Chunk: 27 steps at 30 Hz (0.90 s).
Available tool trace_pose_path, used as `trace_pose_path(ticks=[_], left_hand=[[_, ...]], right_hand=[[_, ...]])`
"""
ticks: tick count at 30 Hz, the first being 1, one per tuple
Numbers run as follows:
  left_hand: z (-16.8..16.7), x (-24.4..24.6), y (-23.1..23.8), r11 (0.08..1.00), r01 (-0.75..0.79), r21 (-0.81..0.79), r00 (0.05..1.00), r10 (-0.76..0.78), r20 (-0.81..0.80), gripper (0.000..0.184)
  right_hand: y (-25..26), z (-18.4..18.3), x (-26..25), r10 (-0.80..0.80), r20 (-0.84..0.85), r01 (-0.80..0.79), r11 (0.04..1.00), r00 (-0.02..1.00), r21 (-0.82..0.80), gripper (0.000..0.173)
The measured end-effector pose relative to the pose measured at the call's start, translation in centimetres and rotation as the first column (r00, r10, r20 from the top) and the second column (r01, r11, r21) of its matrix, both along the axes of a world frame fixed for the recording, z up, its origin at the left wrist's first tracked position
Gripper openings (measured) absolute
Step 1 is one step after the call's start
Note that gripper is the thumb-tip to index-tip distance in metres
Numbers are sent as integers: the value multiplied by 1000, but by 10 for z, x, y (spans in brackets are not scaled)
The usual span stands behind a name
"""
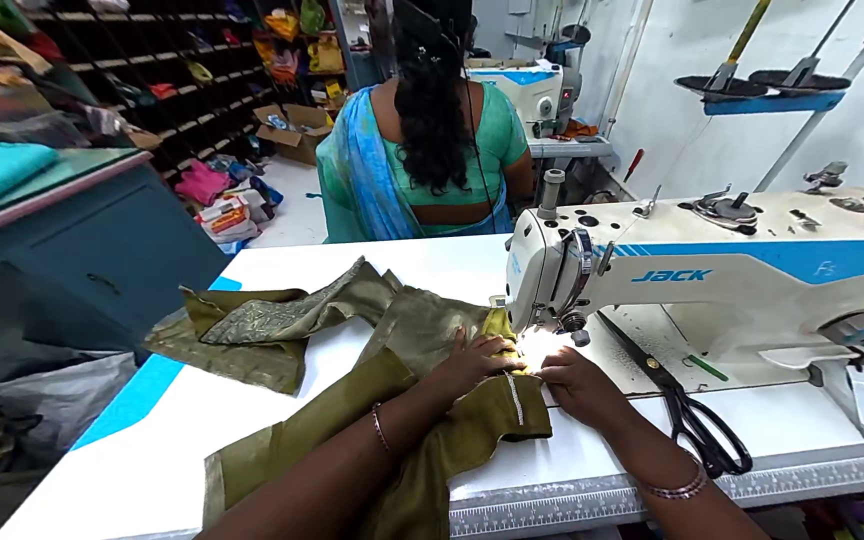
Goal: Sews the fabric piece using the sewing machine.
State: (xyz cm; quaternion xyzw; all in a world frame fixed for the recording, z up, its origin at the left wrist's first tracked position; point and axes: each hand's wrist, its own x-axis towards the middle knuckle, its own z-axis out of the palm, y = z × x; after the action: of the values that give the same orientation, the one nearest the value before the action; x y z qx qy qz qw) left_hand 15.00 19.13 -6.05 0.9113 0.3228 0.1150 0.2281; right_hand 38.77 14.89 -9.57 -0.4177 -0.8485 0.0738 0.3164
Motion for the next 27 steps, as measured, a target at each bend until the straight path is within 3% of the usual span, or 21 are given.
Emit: trace_pose_path(ticks=[3, 7, 9, 11, 15, 20, 23, 27], left_hand=[[7, 0, 4, 1000, 18, -19, 1000, -18, -8, 38], [14, 1, 22, 981, 11, -195, 999, -4, 33, 29], [42, 5, 9, 921, -135, -365, 991, 117, -69, 56], [75, 18, -27, 854, -337, -397, 938, 269, -218, 73], [85, 56, -100, 867, -448, -221, 849, 335, -408, 67], [44, 87, -120, 868, -496, 15, 811, 469, -350, 67], [49, 91, -116, 882, -471, 4, 780, 419, -465, 49], [74, 77, -111, 883, -469, -11, 694, 360, -623, 52]], right_hand=[[1, -1, -1, -34, -1, 34, 999, 999, -20, 22], [2, 0, -2, -46, 0, 46, 997, 999, -58, 22], [1, 2, -2, -44, 4, 44, 994, 999, -101, 23], [0, 4, -3, -42, 3, 42, 991, 999, -124, 22], [1, 3, 1, 2, -31, -5, 993, 1000, -121, 22], [1, 2, 3, 16, -30, -19, 995, 999, -96, 20], [0, 1, 2, 17, -27, -18, 998, 999, -53, 22], [-1, 6, -1, 15, 1, -14, 992, 1000, -123, 30]])
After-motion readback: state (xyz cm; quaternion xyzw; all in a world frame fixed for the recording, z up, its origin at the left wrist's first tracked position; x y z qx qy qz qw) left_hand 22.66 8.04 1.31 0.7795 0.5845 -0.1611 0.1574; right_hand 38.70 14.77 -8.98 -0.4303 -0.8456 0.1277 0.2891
